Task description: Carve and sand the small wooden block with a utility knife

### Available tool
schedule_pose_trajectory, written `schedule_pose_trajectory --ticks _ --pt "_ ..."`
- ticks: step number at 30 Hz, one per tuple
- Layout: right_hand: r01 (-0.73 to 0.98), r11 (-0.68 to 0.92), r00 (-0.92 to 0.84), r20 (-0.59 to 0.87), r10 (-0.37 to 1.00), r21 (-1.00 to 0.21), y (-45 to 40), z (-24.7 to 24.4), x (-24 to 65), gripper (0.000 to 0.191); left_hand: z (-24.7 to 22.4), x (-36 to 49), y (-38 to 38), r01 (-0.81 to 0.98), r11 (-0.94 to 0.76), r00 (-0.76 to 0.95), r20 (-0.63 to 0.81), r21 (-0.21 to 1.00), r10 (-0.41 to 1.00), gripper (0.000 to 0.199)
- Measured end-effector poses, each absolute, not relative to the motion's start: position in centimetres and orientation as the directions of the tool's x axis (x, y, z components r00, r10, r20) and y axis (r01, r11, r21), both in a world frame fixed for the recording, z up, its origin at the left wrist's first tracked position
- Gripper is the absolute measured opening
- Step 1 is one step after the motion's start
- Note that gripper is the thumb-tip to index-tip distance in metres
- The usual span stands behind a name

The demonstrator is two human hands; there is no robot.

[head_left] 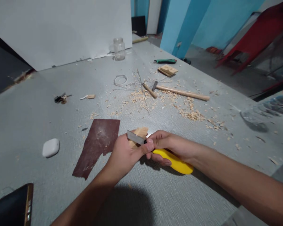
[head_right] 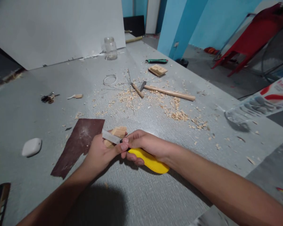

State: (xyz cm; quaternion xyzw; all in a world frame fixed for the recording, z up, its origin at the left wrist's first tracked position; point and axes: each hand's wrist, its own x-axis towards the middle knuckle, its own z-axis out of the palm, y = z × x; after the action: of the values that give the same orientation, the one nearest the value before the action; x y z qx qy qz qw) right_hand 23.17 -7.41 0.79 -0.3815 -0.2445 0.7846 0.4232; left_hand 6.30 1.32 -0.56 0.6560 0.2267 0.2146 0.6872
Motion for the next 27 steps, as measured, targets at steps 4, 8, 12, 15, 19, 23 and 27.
schedule_pose_trajectory --ticks 4,8,12,15,19,23,27 --pt "-0.532 -0.434 -0.178 -0.405 0.897 -0.727 -7.7 1.0 22.0 0.032 -0.6 6.4 1.3 0.065 0.097 0.742 -0.113 0.993 0.661 0.029" --pt "-0.591 -0.343 -0.07 -0.377 0.923 -0.73 -7.8 1.3 21.4 0.032 -0.6 6.3 1.2 0.053 0.093 0.709 -0.103 0.994 0.698 0.037" --pt "-0.601 -0.282 0.017 -0.365 0.931 -0.747 -7.3 1.6 22.3 0.028 -0.9 6.0 1.2 -0.015 0.181 0.709 -0.117 0.983 0.696 0.031" --pt "-0.577 -0.233 0.111 -0.357 0.928 -0.783 -7.0 1.9 23.0 0.026 -1.4 5.8 1.3 -0.096 0.274 0.713 -0.126 0.957 0.69 0.037" --pt "-0.567 -0.222 0.123 -0.348 0.929 -0.793 -7.0 2.1 23.0 0.026 -1.8 5.8 1.3 -0.184 0.346 0.716 -0.116 0.92 0.689 0.055" --pt "-0.553 -0.232 0.125 -0.355 0.927 -0.8 -7.3 2.2 22.4 0.028 -1.6 6.0 1.3 -0.238 0.423 0.716 -0.137 0.874 0.684 0.059" --pt "-0.55 -0.229 0.125 -0.35 0.928 -0.803 -7.3 2.1 22.3 0.027 -1.4 6.2 1.5 -0.255 0.389 0.71 -0.101 0.885 0.697 0.047"
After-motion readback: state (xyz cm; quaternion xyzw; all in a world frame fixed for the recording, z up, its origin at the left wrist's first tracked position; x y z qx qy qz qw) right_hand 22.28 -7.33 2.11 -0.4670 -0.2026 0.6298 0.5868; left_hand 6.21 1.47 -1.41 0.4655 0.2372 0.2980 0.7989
